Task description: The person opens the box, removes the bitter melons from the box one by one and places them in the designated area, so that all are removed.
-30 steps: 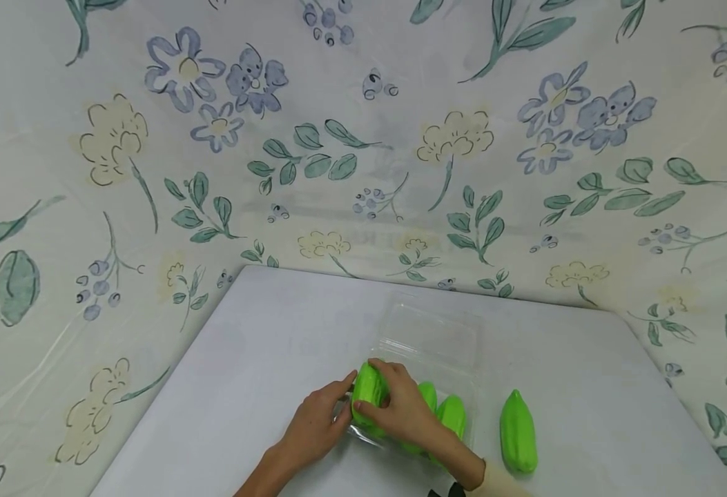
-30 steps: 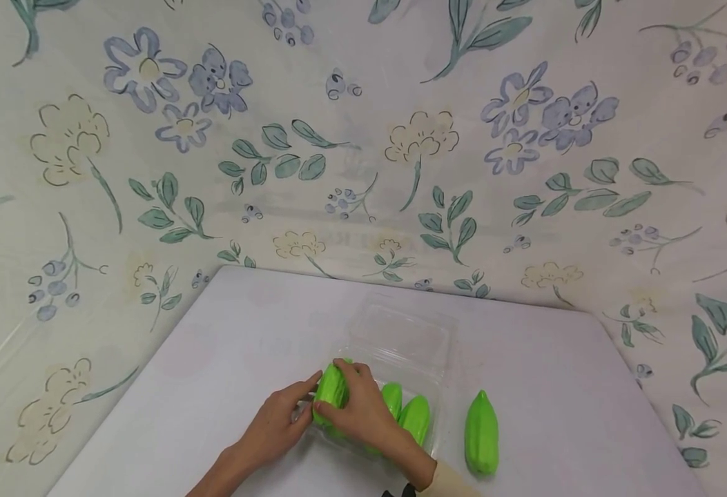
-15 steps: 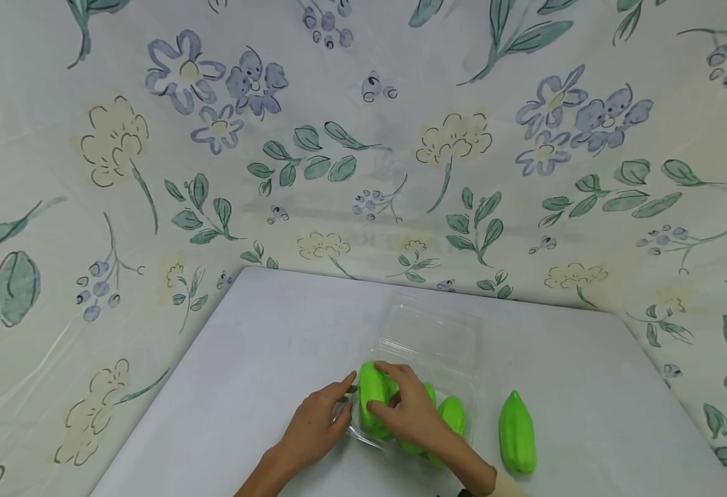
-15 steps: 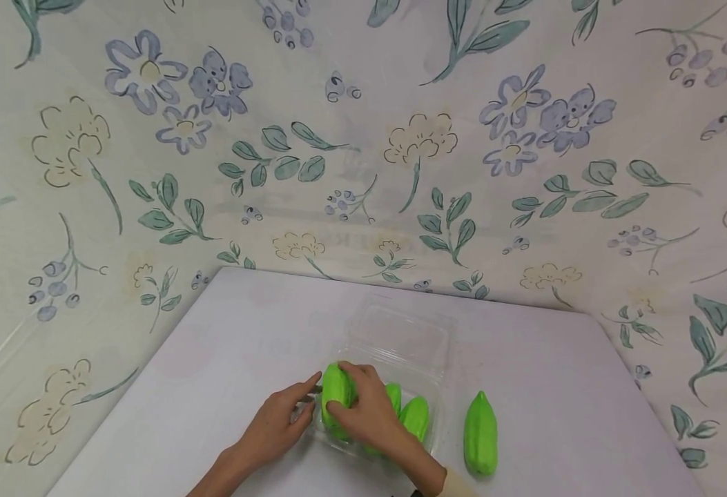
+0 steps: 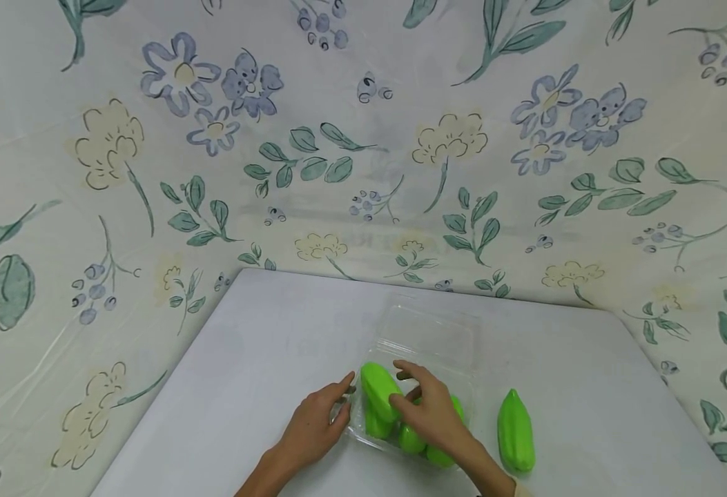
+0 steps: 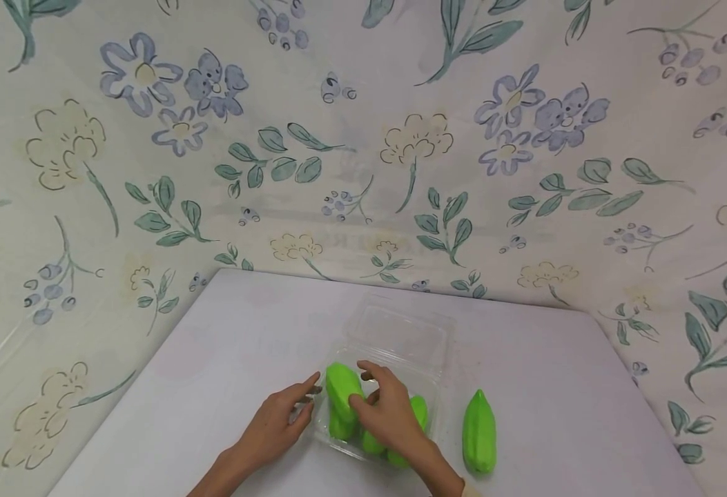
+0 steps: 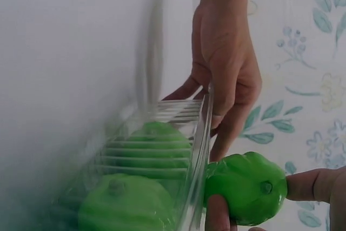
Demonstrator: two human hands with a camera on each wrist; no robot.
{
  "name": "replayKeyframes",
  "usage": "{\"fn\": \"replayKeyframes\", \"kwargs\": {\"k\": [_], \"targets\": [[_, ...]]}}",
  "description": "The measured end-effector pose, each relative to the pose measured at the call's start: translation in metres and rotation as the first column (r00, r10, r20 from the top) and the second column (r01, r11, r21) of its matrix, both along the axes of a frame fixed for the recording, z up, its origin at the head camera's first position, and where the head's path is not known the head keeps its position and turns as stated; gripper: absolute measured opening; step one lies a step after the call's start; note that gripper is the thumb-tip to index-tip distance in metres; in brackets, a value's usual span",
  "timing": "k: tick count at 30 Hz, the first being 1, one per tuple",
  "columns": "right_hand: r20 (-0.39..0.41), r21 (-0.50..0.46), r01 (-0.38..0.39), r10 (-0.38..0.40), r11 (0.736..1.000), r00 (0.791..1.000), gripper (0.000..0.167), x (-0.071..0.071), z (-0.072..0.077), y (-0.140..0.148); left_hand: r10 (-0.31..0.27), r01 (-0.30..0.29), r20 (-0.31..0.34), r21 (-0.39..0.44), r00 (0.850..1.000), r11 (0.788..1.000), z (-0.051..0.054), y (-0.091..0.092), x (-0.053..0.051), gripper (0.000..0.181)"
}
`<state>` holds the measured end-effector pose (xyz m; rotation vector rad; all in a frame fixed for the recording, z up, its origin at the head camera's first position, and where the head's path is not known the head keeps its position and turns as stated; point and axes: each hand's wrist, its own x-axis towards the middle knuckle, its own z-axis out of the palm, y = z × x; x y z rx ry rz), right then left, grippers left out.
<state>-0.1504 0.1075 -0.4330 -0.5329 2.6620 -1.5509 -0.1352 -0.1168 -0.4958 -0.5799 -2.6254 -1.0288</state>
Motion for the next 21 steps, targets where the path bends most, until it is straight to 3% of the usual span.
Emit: {"fn": "replayKeyframes", "kwargs": {"k": [8,21], "targets": [[0.041,-0.028,0.045,-0.044,0.999,0.998,0.047,0.001,0.004,0.011,-0.006,0.006,-0.004,0.004,1.000,1.000,0.000,0.001,0.000,0.049],[0.087,-0.095,0.212,-0.204,0.973,0.975,0.038,0.011,0.014,0.041,0.011,-0.011,-0.008,-0.007,1.000,1.000,-0.002,0.000,-0.001,0.050]]}}
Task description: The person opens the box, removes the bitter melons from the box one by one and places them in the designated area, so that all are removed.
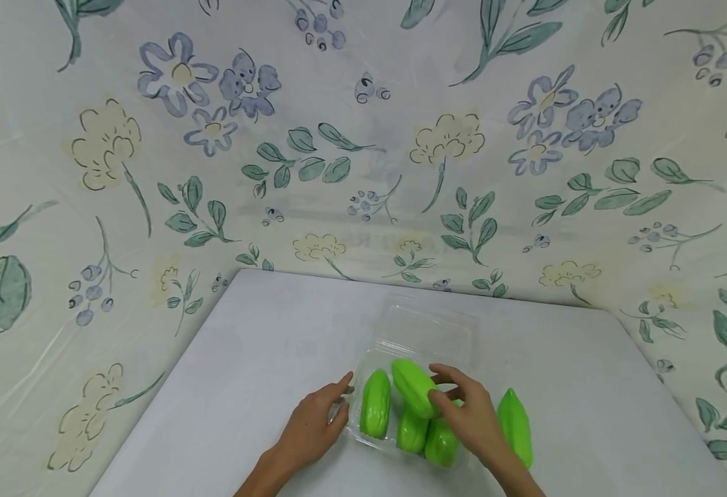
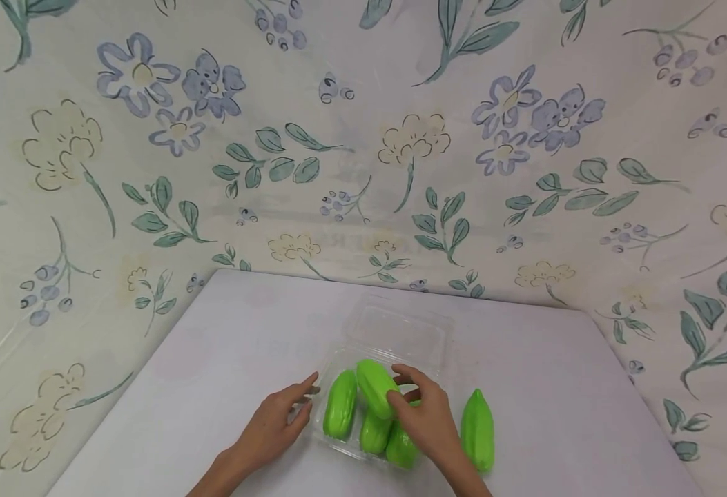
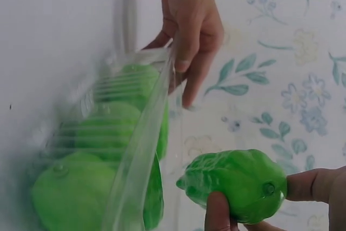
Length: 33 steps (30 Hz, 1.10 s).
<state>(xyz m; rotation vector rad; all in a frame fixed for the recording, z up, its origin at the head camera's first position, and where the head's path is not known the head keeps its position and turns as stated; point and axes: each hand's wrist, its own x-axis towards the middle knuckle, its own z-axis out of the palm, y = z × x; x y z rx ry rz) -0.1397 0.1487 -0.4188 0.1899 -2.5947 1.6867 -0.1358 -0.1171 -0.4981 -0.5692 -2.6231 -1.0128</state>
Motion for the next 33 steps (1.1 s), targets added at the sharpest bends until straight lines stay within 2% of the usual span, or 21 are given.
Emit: {"fn": "replayKeyframes", "kwargs": {"k": [4,14,18,23,27,33], "targets": [[0.026,-0.038,0.038,-0.037,0.999,0.999,0.034,0.005,0.004,0.014,0.006,-0.006,-0.006,-0.010,1.000,1.000,0.001,0.000,0.000,0.050],[0.026,-0.030,0.132,-0.131,0.991,0.991,0.033,0.014,0.006,0.050,0.014,-0.014,0.022,-0.008,1.000,1.000,0.002,0.000,0.000,0.050],[0.044,-0.063,0.186,-0.183,0.981,0.982,0.034,0.018,0.009,0.064,0.011,-0.010,0.029,-0.013,1.000,1.000,0.002,0.001,-0.001,0.050],[0.040,-0.101,0.250,-0.247,0.963,0.968,0.034,0.021,0.007,0.086,0.007,-0.007,0.003,-0.021,1.000,1.000,0.001,0.001,-0.001,0.050],[0.069,-0.082,0.343,-0.338,0.936,0.939,0.036,0.023,0.004,0.104,0.006,-0.006,-0.008,-0.017,1.000,1.000,0.000,0.001,-0.002,0.050],[0.131,-0.019,0.509,-0.502,0.861,0.855,0.040,0.024,-0.002,0.126,0.007,-0.007,0.009,-0.019,1.000,1.000,0.000,0.001,-0.002,0.050]]}}
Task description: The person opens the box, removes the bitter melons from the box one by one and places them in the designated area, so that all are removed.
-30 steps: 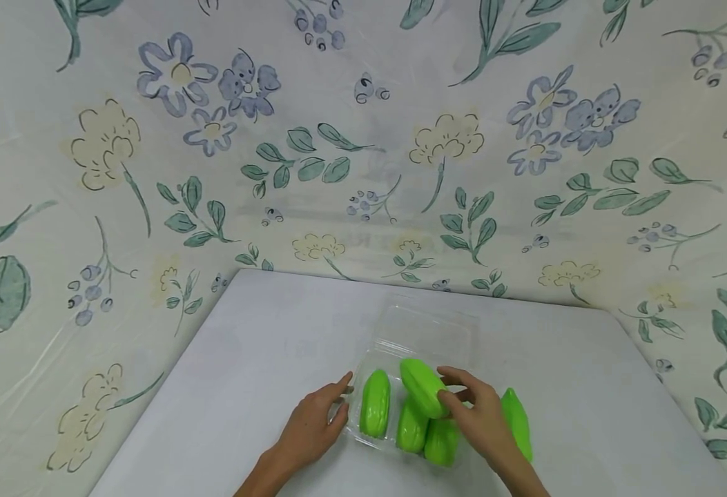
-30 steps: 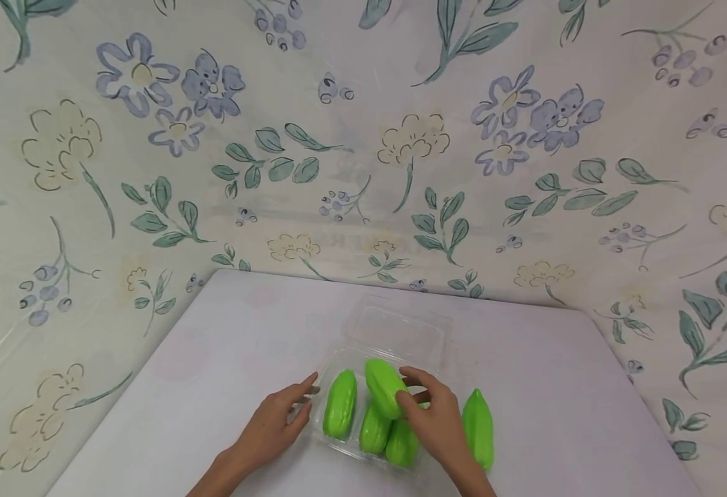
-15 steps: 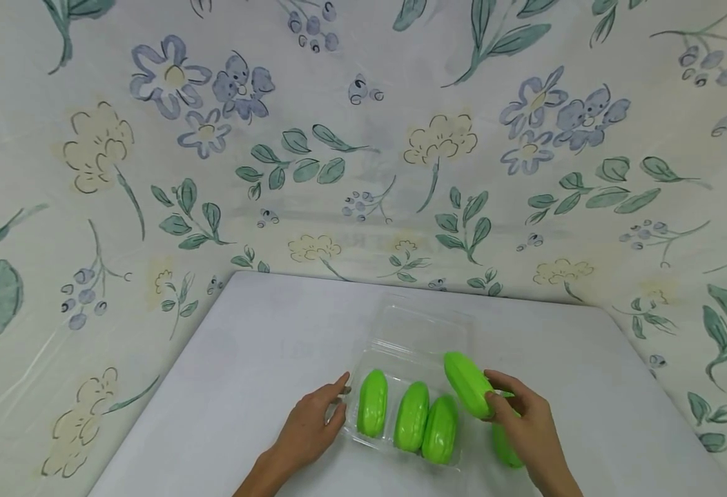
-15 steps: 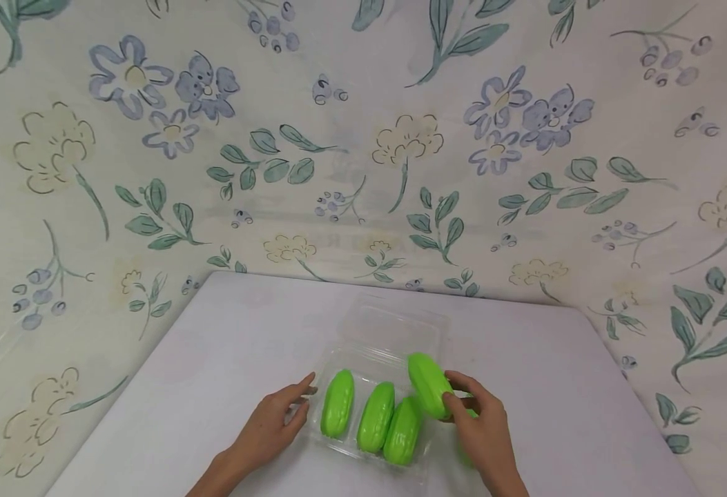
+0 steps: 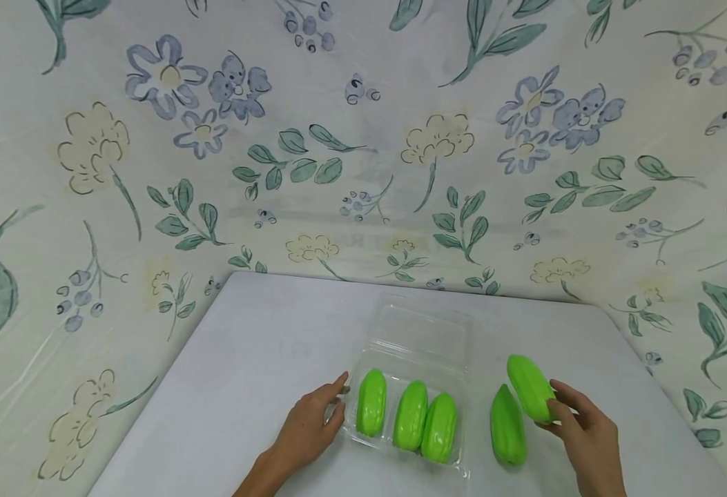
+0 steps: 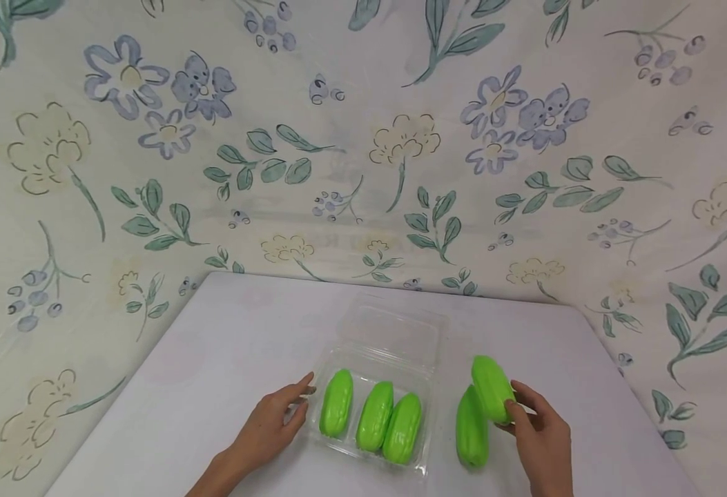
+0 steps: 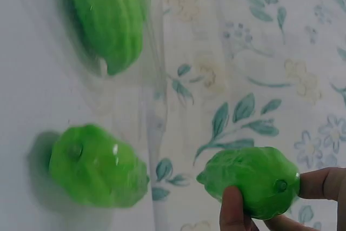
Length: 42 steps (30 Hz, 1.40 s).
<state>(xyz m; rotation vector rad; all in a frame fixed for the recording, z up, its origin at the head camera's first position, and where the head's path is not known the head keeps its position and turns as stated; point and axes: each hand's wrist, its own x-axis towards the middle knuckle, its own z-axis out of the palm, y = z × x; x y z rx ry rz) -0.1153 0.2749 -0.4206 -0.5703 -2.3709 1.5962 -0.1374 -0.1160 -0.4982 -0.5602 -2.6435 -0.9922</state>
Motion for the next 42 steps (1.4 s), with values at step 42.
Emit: {"fn": "replayKeyframes", "kwargs": {"k": [42], "targets": [[0.172,0.440,-0.070,-0.007,0.895,0.985,0.060,0.001,-0.063,0.031,-0.007,0.007,-0.013,0.024,1.000,1.000,-0.001,0.000,0.002,0.050]]}}
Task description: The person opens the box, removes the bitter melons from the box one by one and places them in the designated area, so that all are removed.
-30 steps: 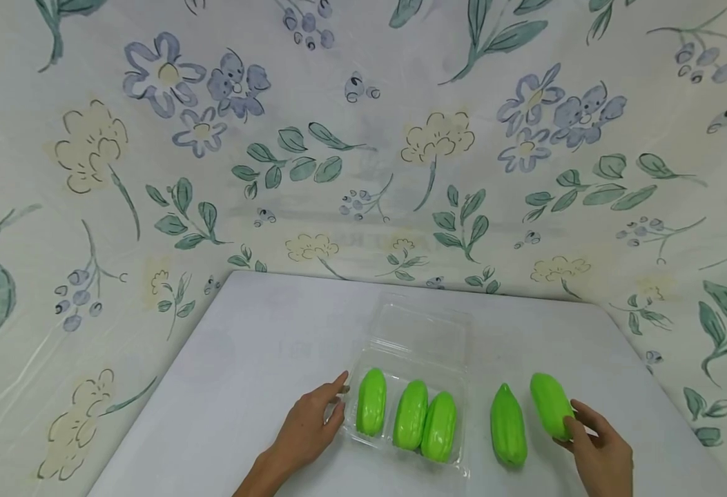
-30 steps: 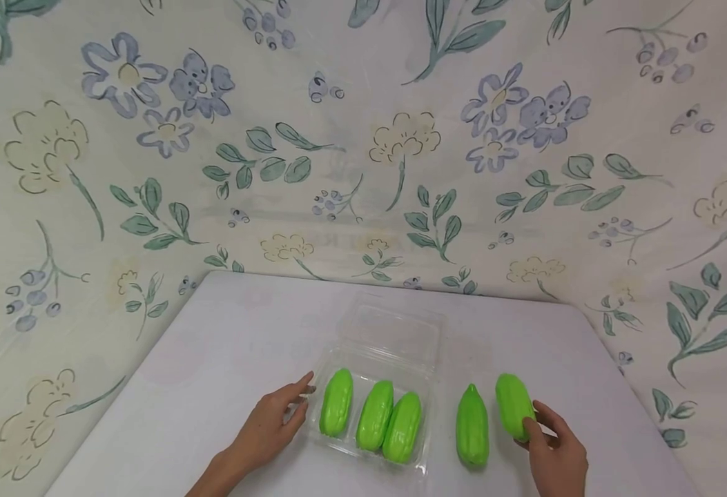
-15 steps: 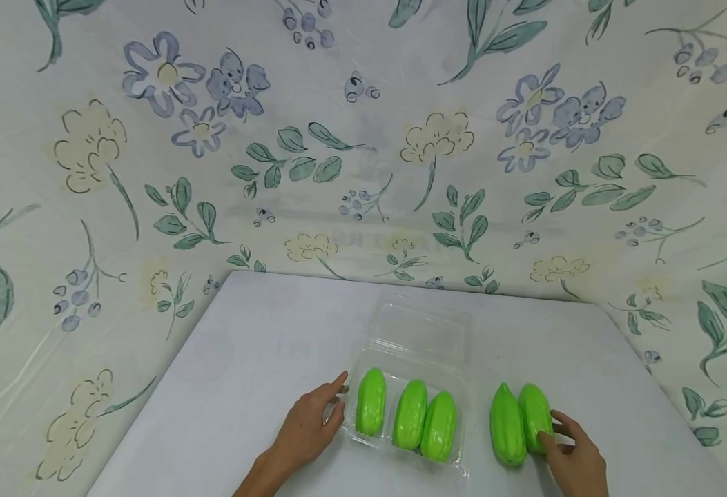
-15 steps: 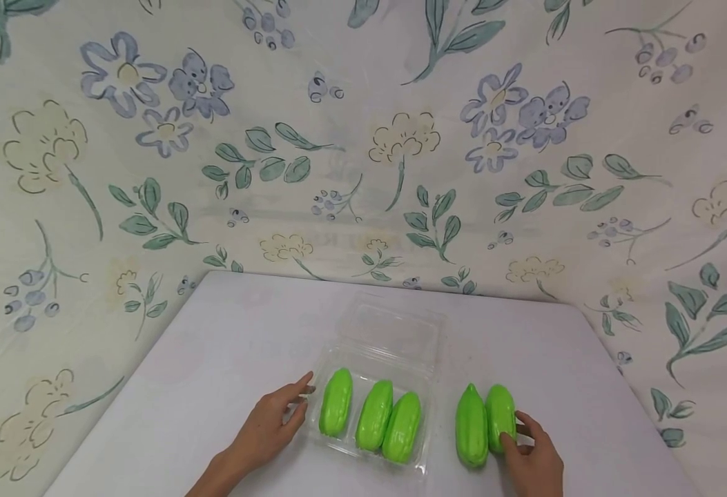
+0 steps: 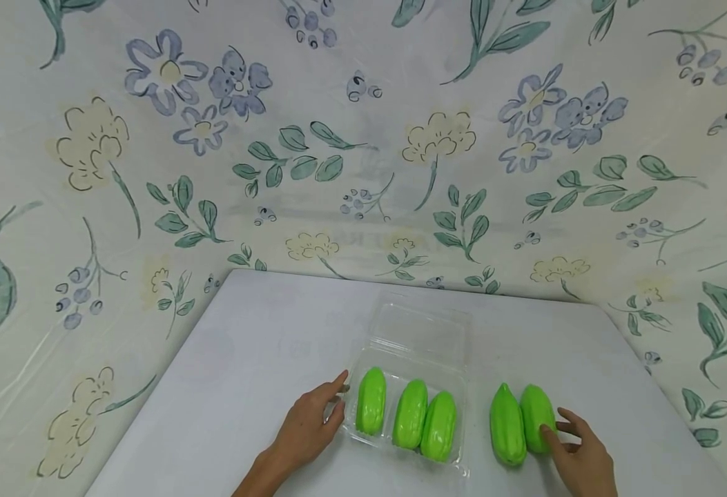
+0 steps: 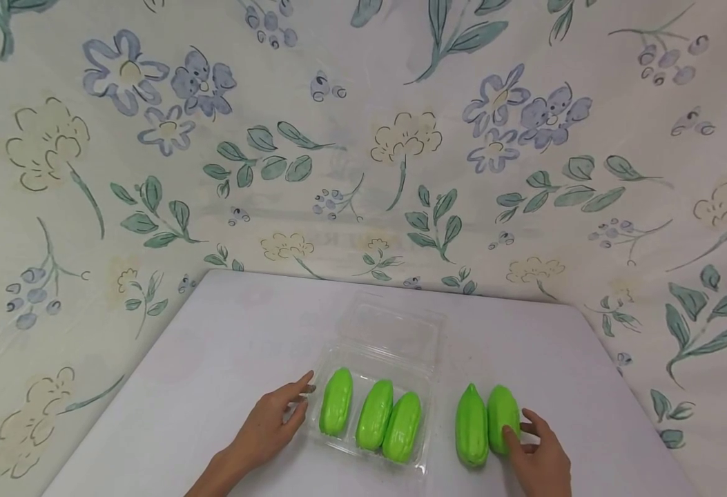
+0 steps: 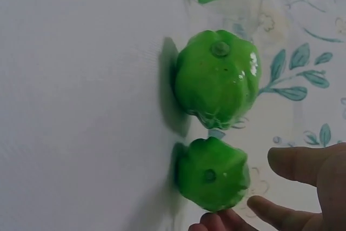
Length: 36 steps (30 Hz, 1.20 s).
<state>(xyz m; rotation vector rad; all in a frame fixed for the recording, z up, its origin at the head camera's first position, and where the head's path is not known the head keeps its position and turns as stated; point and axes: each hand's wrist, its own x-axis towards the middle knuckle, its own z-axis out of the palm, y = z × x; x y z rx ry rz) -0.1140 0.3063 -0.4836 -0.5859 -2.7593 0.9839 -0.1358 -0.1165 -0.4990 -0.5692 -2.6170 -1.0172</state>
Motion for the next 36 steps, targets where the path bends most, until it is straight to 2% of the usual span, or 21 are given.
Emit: {"fn": "replayKeyframes", "kwargs": {"k": [4,8,13,17,21,24,31,36], "targets": [[-0.002,0.001,0.032,-0.032,0.999,0.999,0.058,-0.001,0.007,0.001,0.001,-0.001,-0.001,0.000,1.000,1.000,0.000,0.000,0.001,0.049],[-0.022,-0.003,0.040,-0.040,0.999,0.999,0.056,-0.004,0.020,-0.002,0.002,-0.002,0.002,0.002,1.000,1.000,0.001,0.000,0.001,0.049],[-0.076,0.022,-0.052,0.053,0.998,0.996,0.057,-0.006,0.043,-0.016,0.003,-0.003,0.011,-0.001,1.000,1.000,0.002,0.000,0.001,0.049],[-0.159,0.017,-0.173,0.174,0.985,0.972,0.053,-0.007,0.061,-0.039,0.012,-0.012,0.023,-0.009,1.000,1.000,0.003,0.000,0.002,0.050],[-0.235,-0.014,-0.295,0.284,0.955,0.929,0.048,-0.011,0.073,-0.066,0.018,-0.017,0.032,-0.011,0.999,1.000,0.004,0.000,0.003,0.050],[-0.258,-0.060,-0.366,0.340,0.929,0.905,0.045,-0.015,0.077,-0.085,0.018,-0.017,0.037,-0.013,0.999,1.000,0.005,0.000,0.003,0.050],[-0.271,-0.178,-0.481,0.427,0.858,0.862,0.045,-0.027,0.076,-0.116,0.011,-0.011,0.040,-0.008,0.999,1.000,0.005,0.000,0.003,0.049],[-0.253,-0.215,-0.550,0.498,0.807,0.829,0.043,-0.034,0.073,-0.140,0.009,-0.008,0.031,-0.006,0.999,1.000,0.006,0.000,0.002,0.049]]}}
